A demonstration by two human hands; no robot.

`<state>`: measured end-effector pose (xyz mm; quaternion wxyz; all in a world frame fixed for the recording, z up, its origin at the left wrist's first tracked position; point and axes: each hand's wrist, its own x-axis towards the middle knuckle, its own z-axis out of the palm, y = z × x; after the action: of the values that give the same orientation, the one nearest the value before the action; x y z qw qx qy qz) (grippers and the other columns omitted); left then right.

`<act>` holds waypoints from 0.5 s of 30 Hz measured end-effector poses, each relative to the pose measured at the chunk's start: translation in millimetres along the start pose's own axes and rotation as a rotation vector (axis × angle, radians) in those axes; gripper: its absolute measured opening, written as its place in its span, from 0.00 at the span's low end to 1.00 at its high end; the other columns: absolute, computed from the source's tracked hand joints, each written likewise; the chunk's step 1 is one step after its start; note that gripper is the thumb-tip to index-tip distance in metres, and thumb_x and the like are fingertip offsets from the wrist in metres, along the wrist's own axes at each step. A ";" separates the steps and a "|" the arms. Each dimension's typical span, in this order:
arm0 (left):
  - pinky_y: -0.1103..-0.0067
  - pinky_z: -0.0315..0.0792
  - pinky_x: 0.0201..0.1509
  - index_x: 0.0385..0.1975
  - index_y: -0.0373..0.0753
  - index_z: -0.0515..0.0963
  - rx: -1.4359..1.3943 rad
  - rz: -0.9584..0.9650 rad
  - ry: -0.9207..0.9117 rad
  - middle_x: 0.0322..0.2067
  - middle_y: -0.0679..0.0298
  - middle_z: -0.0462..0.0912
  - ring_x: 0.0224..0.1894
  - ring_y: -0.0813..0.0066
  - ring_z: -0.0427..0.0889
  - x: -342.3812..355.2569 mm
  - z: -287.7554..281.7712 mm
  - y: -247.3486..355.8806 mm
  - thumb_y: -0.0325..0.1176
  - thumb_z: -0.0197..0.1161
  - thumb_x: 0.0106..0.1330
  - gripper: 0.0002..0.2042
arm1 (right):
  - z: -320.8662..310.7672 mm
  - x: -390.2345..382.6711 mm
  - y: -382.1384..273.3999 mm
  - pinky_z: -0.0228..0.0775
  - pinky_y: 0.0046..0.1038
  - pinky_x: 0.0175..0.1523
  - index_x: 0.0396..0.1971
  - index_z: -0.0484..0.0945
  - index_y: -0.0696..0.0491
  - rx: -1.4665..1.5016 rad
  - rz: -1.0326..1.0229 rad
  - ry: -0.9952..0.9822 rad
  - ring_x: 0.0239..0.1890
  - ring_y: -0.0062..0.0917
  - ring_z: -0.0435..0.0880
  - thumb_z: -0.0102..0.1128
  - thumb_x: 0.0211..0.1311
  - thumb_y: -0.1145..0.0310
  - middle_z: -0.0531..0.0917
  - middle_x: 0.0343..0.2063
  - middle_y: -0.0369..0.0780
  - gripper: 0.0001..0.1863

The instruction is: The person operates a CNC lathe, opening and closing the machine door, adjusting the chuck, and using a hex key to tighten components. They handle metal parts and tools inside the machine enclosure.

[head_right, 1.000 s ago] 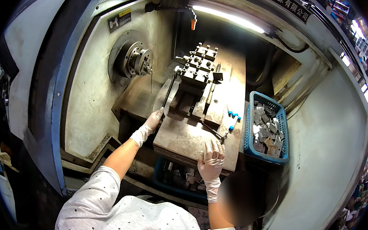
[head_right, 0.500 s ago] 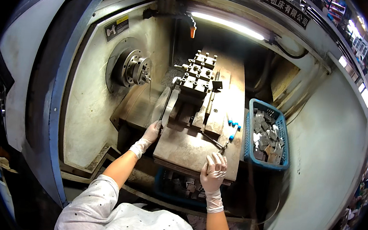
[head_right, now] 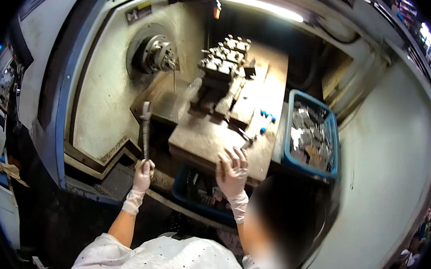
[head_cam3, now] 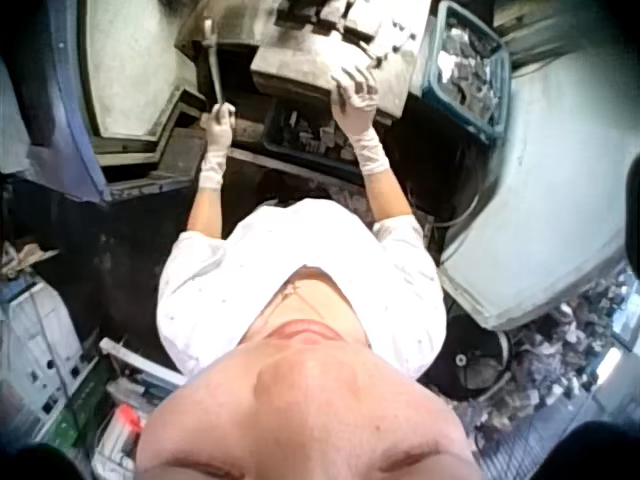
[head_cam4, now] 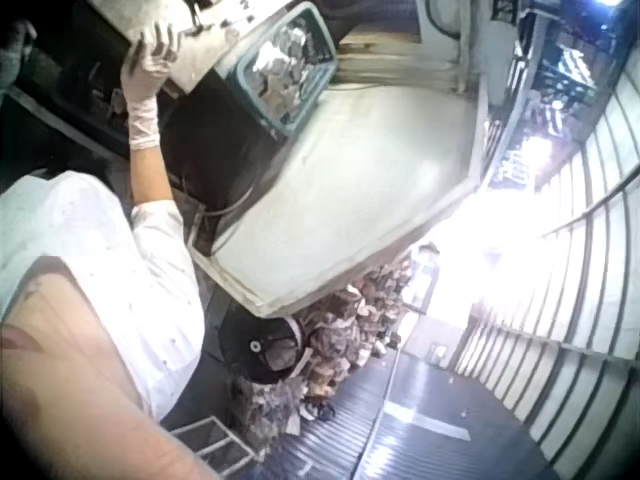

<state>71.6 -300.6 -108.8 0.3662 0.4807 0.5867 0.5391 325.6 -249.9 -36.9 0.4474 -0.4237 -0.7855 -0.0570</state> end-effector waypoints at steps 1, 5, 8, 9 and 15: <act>0.90 0.53 0.17 0.22 0.38 0.64 -0.087 0.027 -0.027 0.12 0.73 0.60 0.13 0.88 0.56 -20.0 1.2 17.2 0.37 0.40 0.58 0.10 | -2.3 -5.2 -7.7 0.49 0.34 0.50 0.32 0.68 0.55 0.069 -0.016 -0.031 0.42 0.33 0.63 0.50 0.38 0.73 0.68 0.36 0.41 0.15; 0.84 0.61 0.23 0.24 0.35 0.64 0.097 0.129 -0.320 0.17 0.65 0.66 0.20 0.77 0.66 -76.8 37.2 71.5 0.34 0.47 0.53 0.08 | -26.6 -43.8 -71.3 0.47 0.29 0.51 0.43 0.57 0.58 0.876 0.248 -0.275 0.47 0.34 0.58 0.51 0.43 0.68 0.61 0.43 0.44 0.25; 0.77 0.63 0.25 0.24 0.35 0.65 0.407 0.407 -0.548 0.19 0.56 0.69 0.23 0.62 0.69 -88.3 69.5 81.1 0.34 0.52 0.49 0.09 | -44.2 -70.9 -65.2 0.47 0.25 0.51 0.44 0.56 0.59 1.129 0.419 -0.157 0.47 0.28 0.58 0.47 0.49 0.65 0.62 0.42 0.42 0.23; 0.76 0.63 0.26 0.24 0.35 0.65 0.460 0.415 -0.637 0.19 0.56 0.69 0.23 0.61 0.69 -90.7 81.3 83.8 0.33 0.51 0.49 0.09 | -50.0 -83.9 -58.5 0.49 0.24 0.50 0.42 0.58 0.59 1.134 0.470 -0.109 0.46 0.26 0.60 0.45 0.50 0.65 0.64 0.41 0.42 0.21; 0.75 0.61 0.24 0.22 0.34 0.64 0.593 0.170 -1.081 0.18 0.53 0.67 0.23 0.57 0.68 -104.4 136.3 74.1 0.40 0.46 0.53 0.13 | -67.8 -159.0 -33.4 0.58 0.19 0.40 0.28 0.64 0.58 1.136 0.943 0.087 0.32 0.20 0.69 0.38 0.54 0.62 0.71 0.27 0.39 0.13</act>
<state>241.5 -365.7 -65.7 0.4184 0.8118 0.4027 0.0608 384.3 -400.6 -106.5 0.6054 -0.4169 -0.4102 0.5399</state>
